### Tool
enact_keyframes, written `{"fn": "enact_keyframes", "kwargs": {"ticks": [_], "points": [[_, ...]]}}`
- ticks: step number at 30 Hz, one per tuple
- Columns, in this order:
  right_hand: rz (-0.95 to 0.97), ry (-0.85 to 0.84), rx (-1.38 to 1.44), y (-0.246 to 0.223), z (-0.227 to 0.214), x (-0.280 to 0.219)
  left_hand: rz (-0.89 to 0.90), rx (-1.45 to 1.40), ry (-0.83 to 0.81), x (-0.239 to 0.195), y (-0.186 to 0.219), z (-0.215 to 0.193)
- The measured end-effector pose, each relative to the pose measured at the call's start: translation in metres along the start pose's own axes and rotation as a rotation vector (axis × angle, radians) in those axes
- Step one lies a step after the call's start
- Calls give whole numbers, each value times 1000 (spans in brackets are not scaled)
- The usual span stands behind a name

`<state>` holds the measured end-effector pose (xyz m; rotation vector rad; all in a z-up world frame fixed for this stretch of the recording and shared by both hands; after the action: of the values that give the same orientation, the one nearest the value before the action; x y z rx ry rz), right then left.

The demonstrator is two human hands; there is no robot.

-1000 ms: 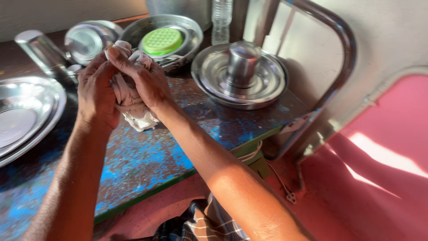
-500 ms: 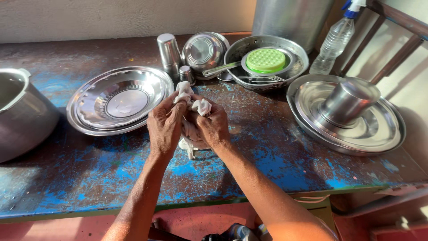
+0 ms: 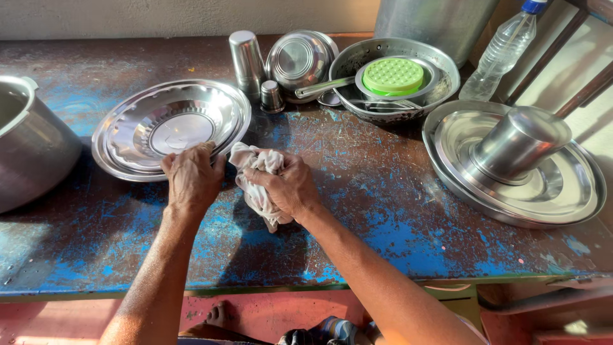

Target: The person wipes the inside and outside of a metal plate and a small metal cup using a white cloth.

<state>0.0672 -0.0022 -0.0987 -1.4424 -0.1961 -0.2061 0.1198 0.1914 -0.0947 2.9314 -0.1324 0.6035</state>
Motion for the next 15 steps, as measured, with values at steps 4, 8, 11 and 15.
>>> {"fn": "enact_keyframes", "kwargs": {"ticks": [4,8,11,15], "points": [[30,14,-31,4,3,-1,-59,-239,-59,4,-15,-13],[28,-17,-34,-1,9,-2,102,-262,107,4,-23,-28],[49,9,-15,2,11,-5,187,-120,188,-3,-20,-26],[56,31,3,6,16,-2,36,-131,5,2,-23,-12]]}}
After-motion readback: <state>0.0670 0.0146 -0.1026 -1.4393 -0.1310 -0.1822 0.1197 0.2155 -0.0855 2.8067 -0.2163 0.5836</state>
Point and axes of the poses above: each hand's wrist, its own x-axis towards the middle knuckle, its own z-axis out of the palm, y = z × x, the point moved 7 cm from there along x, towards the middle knuckle, and after that the axes turned 11 degrees about x, right-handed, at the moved point
